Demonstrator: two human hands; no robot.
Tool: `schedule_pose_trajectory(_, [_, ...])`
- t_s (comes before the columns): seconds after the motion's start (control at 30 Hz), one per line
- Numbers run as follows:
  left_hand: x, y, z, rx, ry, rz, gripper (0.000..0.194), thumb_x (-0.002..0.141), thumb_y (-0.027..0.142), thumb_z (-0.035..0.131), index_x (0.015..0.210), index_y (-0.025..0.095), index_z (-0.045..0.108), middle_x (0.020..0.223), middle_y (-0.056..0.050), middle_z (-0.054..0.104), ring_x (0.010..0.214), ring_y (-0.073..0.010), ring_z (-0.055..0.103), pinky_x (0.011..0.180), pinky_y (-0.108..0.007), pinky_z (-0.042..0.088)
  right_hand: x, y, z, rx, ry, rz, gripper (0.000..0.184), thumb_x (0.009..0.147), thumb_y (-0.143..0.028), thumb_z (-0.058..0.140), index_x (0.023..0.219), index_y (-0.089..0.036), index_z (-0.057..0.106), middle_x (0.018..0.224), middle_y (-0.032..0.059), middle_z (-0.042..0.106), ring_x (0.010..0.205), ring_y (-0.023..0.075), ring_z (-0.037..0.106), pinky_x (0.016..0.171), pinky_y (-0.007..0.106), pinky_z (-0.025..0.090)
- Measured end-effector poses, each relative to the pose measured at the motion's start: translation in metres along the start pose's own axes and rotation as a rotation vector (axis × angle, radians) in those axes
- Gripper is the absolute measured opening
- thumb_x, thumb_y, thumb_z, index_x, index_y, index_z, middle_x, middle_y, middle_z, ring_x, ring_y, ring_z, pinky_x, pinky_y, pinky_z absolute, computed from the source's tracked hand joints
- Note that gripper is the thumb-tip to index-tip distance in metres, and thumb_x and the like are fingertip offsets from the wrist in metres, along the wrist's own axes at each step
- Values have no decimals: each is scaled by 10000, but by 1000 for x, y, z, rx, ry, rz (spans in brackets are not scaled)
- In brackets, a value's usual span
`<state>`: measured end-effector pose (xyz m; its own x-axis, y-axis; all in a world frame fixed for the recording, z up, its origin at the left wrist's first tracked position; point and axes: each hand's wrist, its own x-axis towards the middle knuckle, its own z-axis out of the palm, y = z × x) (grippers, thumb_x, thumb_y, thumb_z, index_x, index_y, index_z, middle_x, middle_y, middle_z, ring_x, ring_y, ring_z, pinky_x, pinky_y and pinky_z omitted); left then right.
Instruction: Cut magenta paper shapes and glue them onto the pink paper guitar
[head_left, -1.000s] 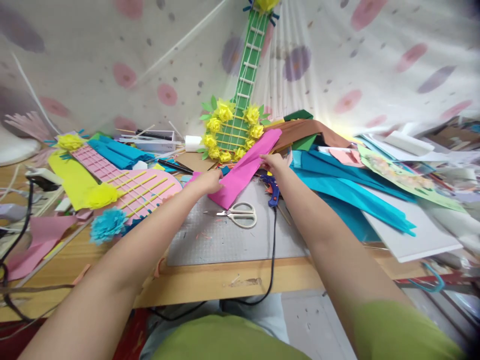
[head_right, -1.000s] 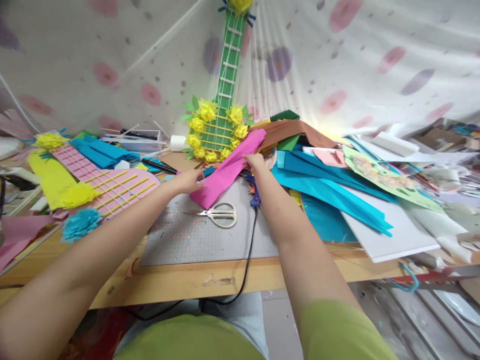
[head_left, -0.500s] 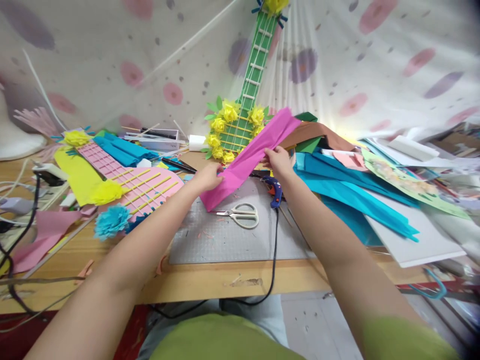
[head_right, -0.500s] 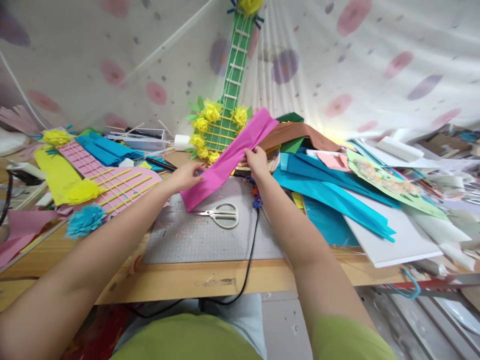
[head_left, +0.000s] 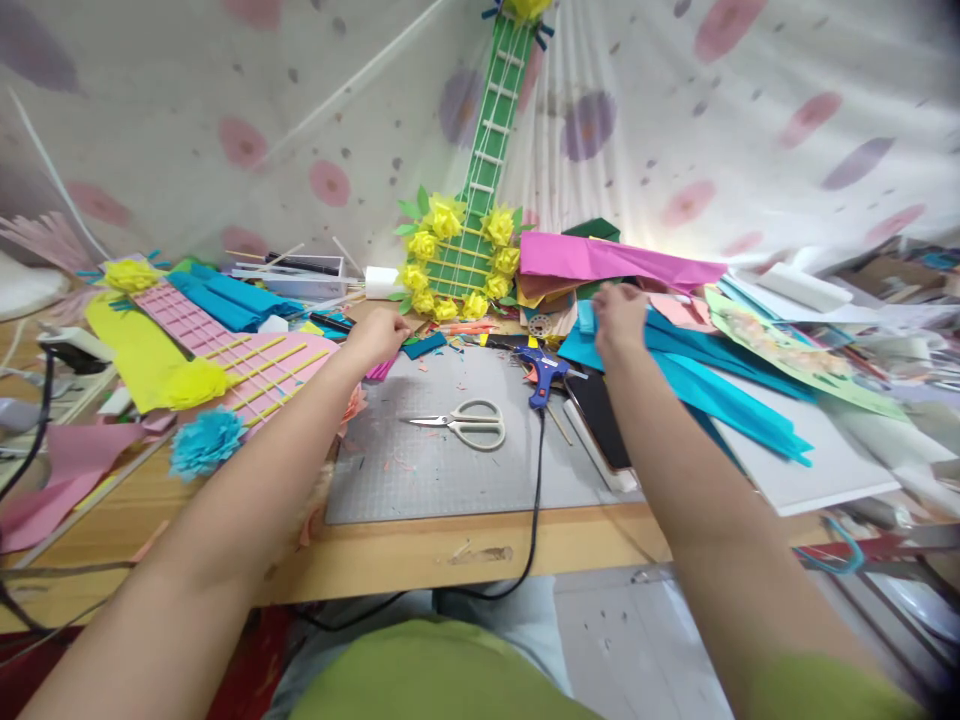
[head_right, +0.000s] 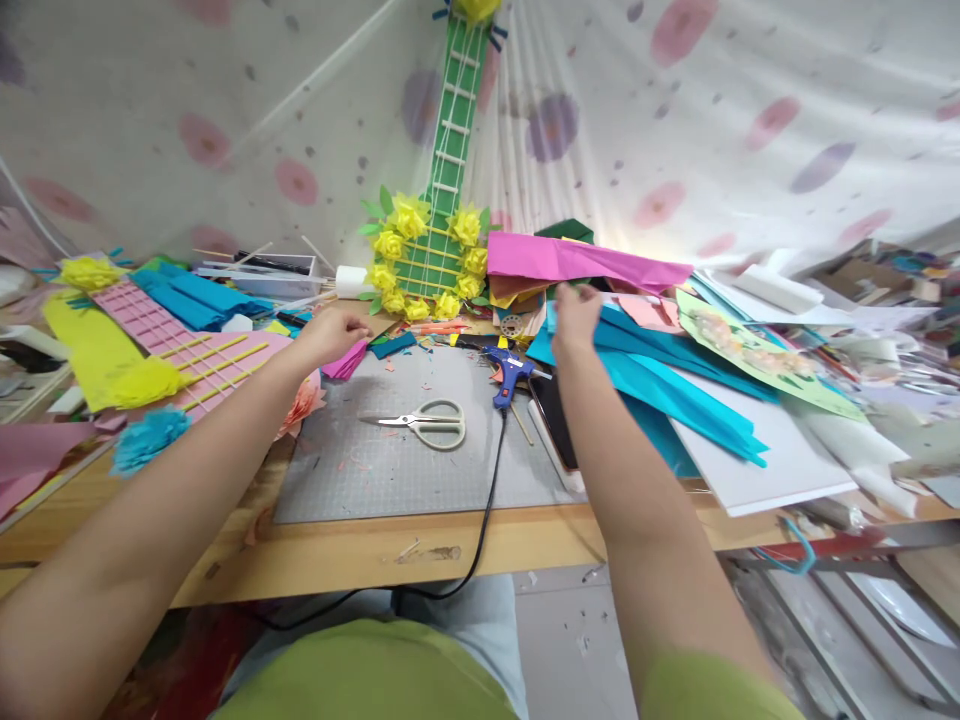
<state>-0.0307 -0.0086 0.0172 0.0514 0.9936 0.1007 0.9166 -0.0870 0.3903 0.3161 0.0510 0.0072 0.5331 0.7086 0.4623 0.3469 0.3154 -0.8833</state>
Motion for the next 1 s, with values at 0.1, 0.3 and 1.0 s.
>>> schedule_pose_trajectory(0.1, [-1,-3,-2,139,-62,-63,217,728,308,523,808,195,690,858,-81,679,807,-224,605,676,-278,422,-72,-9,31,-24,-419,137,202,680,-207,538,864,-178,460,771,1,541,635,91,541,584,240,459])
schedule_pose_trajectory(0.3, [1,-20,-6,342,-208,-206,316,676,440,548,780,172,680,908,-130,667,855,-267,606,662,-293,432,-144,-36,37,-551,-1194,-189,119,695,-248,538,789,-183,571,745,18,619,676,128,553,599,233,391])
schedule_pose_trajectory(1.0, [20,-41,24,265,-166,-298,340,484,287,694,806,191,642,949,-141,658,870,-269,603,671,-298,441,-163,-41,27,-859,-1419,-430,343,618,-355,604,926,-204,587,947,73,594,877,218,520,676,279,362])
